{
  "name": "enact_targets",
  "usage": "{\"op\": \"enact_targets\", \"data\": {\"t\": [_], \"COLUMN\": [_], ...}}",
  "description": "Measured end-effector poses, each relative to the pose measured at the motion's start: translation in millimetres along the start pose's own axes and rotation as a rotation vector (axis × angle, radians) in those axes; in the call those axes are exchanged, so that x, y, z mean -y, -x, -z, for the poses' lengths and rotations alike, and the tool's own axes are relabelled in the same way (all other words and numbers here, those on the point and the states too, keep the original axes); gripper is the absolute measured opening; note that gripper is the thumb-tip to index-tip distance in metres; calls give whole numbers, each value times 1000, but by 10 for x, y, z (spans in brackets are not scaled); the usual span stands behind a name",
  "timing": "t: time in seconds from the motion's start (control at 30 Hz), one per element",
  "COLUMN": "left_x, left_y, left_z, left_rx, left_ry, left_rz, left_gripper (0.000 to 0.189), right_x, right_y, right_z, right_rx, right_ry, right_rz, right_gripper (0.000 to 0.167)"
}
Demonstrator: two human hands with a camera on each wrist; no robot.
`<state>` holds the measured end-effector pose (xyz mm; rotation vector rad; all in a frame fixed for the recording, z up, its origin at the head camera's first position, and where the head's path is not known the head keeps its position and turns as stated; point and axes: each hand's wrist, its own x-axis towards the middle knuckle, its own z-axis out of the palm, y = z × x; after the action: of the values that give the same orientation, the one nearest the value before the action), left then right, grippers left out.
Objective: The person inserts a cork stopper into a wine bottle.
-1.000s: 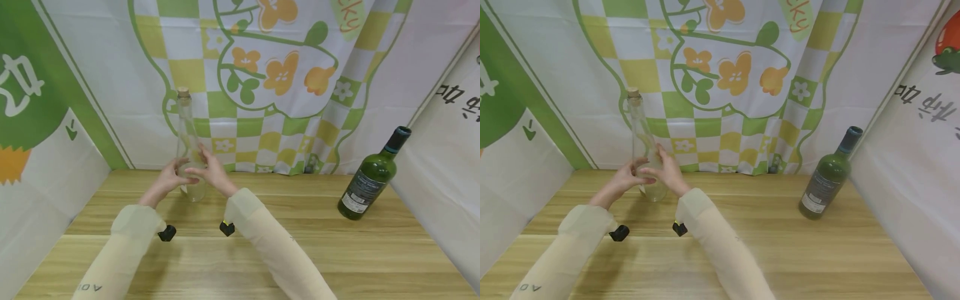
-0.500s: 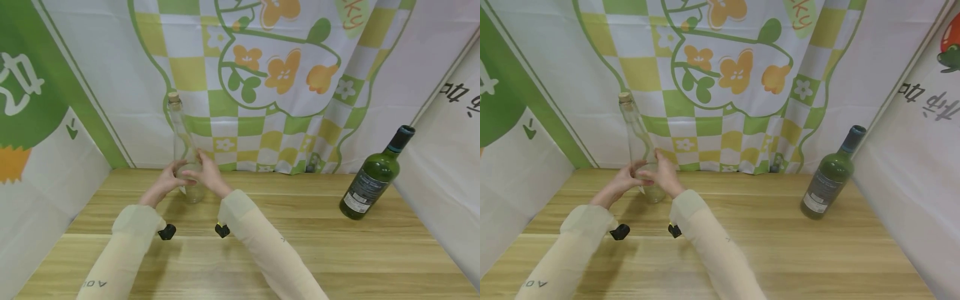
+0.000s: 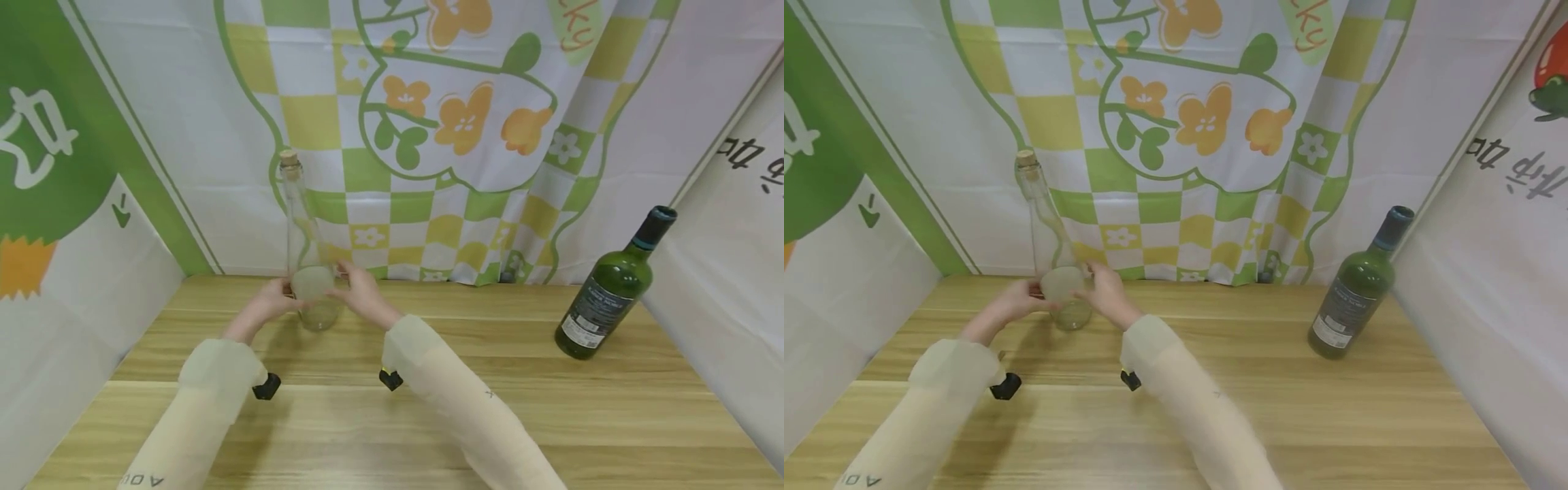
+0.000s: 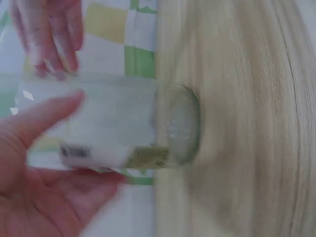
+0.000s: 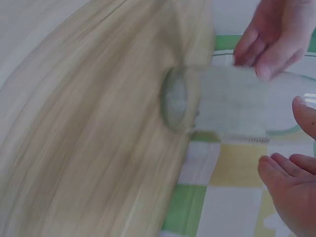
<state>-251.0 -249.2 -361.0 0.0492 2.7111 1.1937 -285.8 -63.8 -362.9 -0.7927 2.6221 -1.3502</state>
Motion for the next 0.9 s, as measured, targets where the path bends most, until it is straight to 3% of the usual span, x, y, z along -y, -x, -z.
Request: {"op": "enact_targets", "data": {"t": [0.13,0.2,0.33,0.43,0.67,0.9], "left_x": [-152,-222,-356,-416,-544,-758], "left_y": [130,168,192,172,88,-19], "left_z": [-98,-178,-340,-459,-764,-1067], "left_rx": [111,155,182,198,158,172], "left_ry": [-239,-282,-370,-399,-435,-433], "left_rz": [0,-1,36,36,-63,-87], "left_gripper": [63,66,44,36,47,40], "right_x": [-185,-266,-400,-468,-578,-712], "right_y": [131,206,347,456,783,1137], "right_z": [144,224,375,472,620,831], "right_rx": [80,119,201,269,383,408], "right_ry": [92,129,212,278,400,456], "right_rz": [-2,-4,4,-6,-117,-178], "right_gripper": [60,59,57,56,58,61]}}
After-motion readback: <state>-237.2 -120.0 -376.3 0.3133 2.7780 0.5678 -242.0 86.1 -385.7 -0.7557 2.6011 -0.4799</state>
